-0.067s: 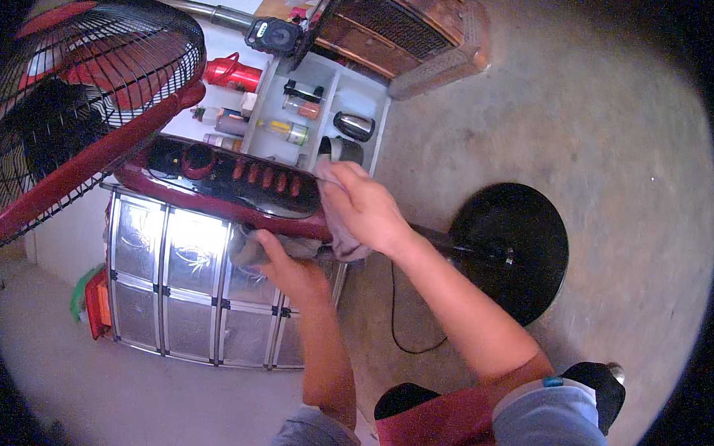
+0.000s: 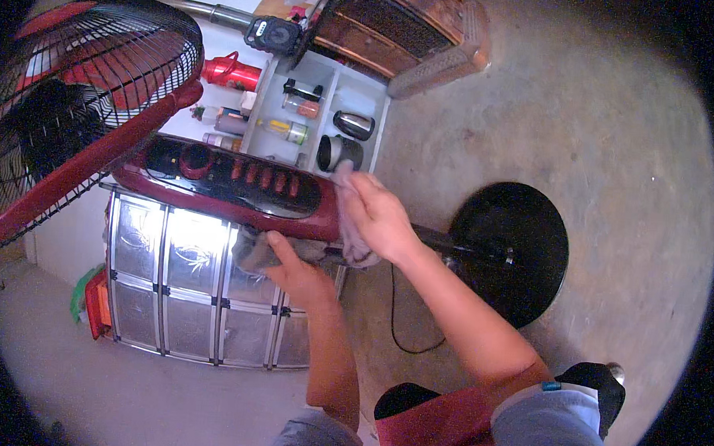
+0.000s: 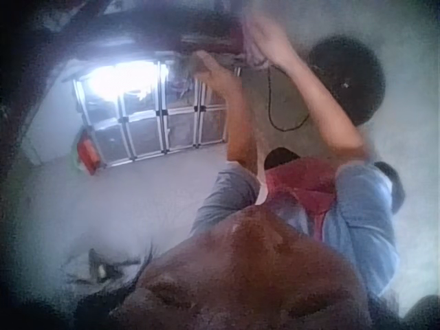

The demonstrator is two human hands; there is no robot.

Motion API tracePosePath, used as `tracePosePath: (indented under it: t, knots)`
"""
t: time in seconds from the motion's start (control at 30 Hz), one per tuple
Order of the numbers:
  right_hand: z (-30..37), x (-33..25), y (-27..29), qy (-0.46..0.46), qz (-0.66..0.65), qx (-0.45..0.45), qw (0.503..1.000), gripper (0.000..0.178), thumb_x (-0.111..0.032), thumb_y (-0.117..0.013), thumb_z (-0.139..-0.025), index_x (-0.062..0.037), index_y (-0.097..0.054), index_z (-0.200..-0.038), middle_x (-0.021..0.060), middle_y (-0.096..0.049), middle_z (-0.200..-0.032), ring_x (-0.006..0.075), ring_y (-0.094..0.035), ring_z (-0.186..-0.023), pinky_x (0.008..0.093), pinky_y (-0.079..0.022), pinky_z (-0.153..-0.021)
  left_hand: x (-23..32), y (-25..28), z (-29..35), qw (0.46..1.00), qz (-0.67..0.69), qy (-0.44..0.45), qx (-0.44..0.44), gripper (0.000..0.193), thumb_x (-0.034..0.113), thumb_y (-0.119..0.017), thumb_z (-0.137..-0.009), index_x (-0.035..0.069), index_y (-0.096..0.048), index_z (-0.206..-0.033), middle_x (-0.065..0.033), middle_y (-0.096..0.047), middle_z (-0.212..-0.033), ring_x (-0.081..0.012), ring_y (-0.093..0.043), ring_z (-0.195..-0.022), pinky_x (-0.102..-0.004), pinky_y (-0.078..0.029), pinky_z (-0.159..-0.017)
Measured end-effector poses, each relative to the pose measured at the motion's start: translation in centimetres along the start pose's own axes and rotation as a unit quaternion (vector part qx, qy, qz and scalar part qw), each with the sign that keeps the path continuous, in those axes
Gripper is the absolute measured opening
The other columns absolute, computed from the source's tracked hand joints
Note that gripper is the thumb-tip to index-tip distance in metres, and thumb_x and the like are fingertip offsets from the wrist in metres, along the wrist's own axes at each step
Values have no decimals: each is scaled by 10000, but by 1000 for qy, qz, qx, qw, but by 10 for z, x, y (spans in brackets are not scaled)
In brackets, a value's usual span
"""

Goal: The person wipes the exterior surfaces of a stand fan using cloths, then moves to a garage area and wipes the seat and side panels of an electric scooter.

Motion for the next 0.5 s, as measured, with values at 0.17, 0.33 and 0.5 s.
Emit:
tracePosePath:
  t: [0.17,0.33,0.5]
  knots:
    - [48,65,7,-112,67,76,989,244,-195,-476,-948,22,-570,-1010,221,-587,-913,389,-581,-856,371,-464,-769,-16,17,14,996,-87,-32,1,504,101,-527,-931,-54,-301,-1355,-159,-430,-1345,-225,-470,-1164,-347,-375,-1002]
    - [62,142,43,-272,65,147,949,276,-268,-501,-923,-27,-602,-1010,231,-625,-830,367,-627,-742,386,-490,-663,8,16,16,993,-70,-26,95,460,51,-523,-918,-46,-350,-1333,-161,-444,-1334,-225,-471,-1165,-349,-379,-1002]
    - [25,40,11,-211,-194,142,948,301,-232,-503,-921,-22,-521,-1136,165,-618,-854,278,-626,-806,349,-488,-735,7,39,-22,929,-251,-270,36,505,140,-618,-872,-6,-403,-1305,-196,-455,-1334,-288,-448,-1213,-425,-362,-1024]
Point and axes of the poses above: each hand's wrist, its own z-axis away from the middle knuckle, its own y-axis out of the back of the hand, x = y × z, the point moved 1 cm from there along -z, towards the middle knuckle
